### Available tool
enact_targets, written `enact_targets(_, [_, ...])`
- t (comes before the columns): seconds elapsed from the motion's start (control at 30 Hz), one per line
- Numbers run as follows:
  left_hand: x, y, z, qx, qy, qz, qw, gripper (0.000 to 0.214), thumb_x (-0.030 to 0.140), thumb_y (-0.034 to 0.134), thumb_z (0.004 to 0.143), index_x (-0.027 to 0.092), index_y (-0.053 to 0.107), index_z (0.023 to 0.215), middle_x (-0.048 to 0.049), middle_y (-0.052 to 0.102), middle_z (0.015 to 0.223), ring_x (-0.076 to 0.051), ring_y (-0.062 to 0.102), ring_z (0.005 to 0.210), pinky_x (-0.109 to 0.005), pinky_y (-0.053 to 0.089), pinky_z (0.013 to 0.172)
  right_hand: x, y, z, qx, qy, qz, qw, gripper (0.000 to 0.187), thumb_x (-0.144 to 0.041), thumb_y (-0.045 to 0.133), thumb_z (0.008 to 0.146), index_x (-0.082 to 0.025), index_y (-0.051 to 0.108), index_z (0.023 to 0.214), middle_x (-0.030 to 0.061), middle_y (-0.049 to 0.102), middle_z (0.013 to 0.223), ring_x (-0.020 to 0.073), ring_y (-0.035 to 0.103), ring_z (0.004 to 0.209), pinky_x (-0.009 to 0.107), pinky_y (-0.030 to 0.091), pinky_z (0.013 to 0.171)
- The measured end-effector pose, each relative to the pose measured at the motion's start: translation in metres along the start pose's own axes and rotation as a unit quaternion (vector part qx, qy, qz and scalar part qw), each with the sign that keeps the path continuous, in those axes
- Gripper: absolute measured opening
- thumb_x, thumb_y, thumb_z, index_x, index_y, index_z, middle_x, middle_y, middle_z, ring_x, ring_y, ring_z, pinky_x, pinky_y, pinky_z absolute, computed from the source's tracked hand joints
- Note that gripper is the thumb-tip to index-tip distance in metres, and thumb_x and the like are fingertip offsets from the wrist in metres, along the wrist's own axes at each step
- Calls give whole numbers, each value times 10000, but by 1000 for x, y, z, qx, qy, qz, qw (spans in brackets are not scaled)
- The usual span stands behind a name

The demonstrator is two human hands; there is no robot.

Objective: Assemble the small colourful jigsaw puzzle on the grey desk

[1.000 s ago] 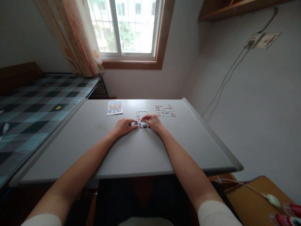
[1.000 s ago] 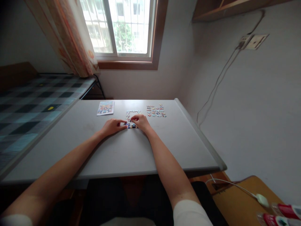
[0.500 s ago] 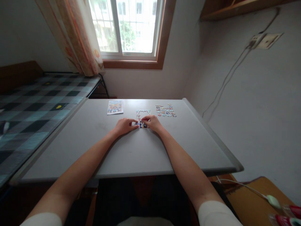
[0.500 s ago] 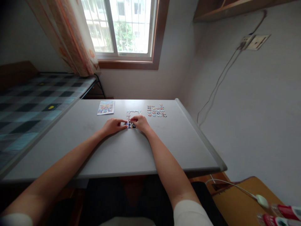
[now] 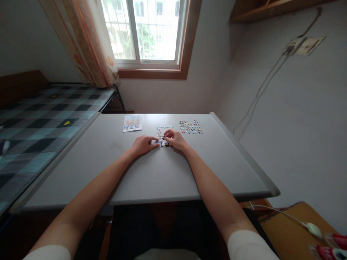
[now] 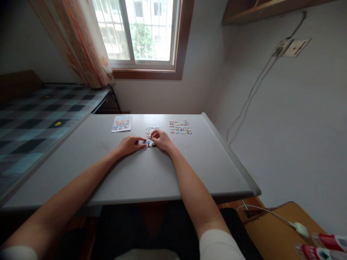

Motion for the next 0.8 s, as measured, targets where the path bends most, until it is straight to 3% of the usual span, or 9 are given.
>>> enact_targets(0.33, [0, 0, 0, 1, -3, 0, 1000, 473, 629, 570, 803, 289, 745, 1081, 5, 642, 648, -139, 542, 567, -242, 303, 554, -7, 1, 2, 6, -42, -50, 998, 135, -157, 619, 790, -171, 750, 818, 38, 742, 816, 143, 659, 767, 251, 500, 731])
enact_targets(0.8, [2, -3, -1, -4, -11, -1, 1000, 466, 629, 570, 795, 294, 749, 1065, 10, 641, 641, -138, 539, 567, -242, 305, 555, -4, 11, 1, -8, -39, -178, 983, 213, -189, 612, 849, -248, 767, 982, 42, 701, 923, 137, 630, 792, 260, 470, 800])
Point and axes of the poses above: each hand's wrist, its own z-axis towards the middle knuckle, its own y-axis out of the palm, x = y × z, the point moved 9 cm from there along z, towards the middle knuckle
